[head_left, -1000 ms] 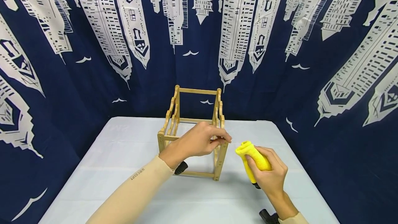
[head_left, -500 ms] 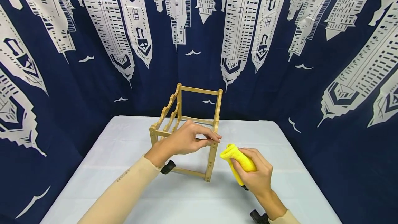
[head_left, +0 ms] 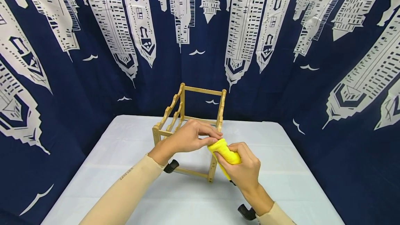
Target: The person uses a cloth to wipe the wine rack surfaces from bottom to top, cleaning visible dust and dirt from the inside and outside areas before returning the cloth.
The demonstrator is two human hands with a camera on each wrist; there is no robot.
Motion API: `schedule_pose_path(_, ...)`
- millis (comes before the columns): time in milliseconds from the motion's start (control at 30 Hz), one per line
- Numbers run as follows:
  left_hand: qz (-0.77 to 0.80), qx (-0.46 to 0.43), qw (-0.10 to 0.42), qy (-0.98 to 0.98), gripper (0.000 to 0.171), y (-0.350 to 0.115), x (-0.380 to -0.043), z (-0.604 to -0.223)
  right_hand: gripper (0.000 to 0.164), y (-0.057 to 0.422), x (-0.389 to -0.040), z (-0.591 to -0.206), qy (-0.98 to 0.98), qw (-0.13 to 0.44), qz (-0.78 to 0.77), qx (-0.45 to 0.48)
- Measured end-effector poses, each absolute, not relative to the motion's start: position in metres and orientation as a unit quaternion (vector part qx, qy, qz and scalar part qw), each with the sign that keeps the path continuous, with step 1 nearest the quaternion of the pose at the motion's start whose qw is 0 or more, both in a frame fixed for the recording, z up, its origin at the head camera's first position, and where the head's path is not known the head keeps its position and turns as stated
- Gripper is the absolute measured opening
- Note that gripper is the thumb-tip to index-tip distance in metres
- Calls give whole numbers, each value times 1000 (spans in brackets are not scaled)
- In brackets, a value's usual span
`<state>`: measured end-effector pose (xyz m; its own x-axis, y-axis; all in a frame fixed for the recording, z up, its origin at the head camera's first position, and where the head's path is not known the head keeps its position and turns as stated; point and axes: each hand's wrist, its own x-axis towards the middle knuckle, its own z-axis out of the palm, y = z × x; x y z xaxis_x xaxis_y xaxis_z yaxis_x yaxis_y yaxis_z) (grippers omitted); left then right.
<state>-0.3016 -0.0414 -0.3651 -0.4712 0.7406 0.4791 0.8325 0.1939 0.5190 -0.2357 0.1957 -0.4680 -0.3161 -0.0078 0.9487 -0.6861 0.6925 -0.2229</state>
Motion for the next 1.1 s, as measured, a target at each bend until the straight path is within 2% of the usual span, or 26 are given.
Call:
schedule_pose_path(200, -394, -496, 32, -773, 17, -41, -300, -363, 54, 182, -228, -461, -799, 534, 227, 157)
schedule_pose_path(467, -397, -498, 17, -771, 19, -42, -299, -360, 57, 170, -220, -451, -863, 432, 255, 66)
schedule_pose_path(633, -396, -496, 13, -773, 20, -42, -300, -362, 57, 170, -220, -457, -880, 391, 263, 56)
schedule_pose_path(800, -387, -496, 17, -777, 20, -42, -299, -363, 60, 174, -219, -479, -899, 355, 251, 58)
schedule_pose_path(1100, -392, -492, 19, -777, 20, -43, -301, -363, 61, 179, -224, -494, -913, 316, 247, 76)
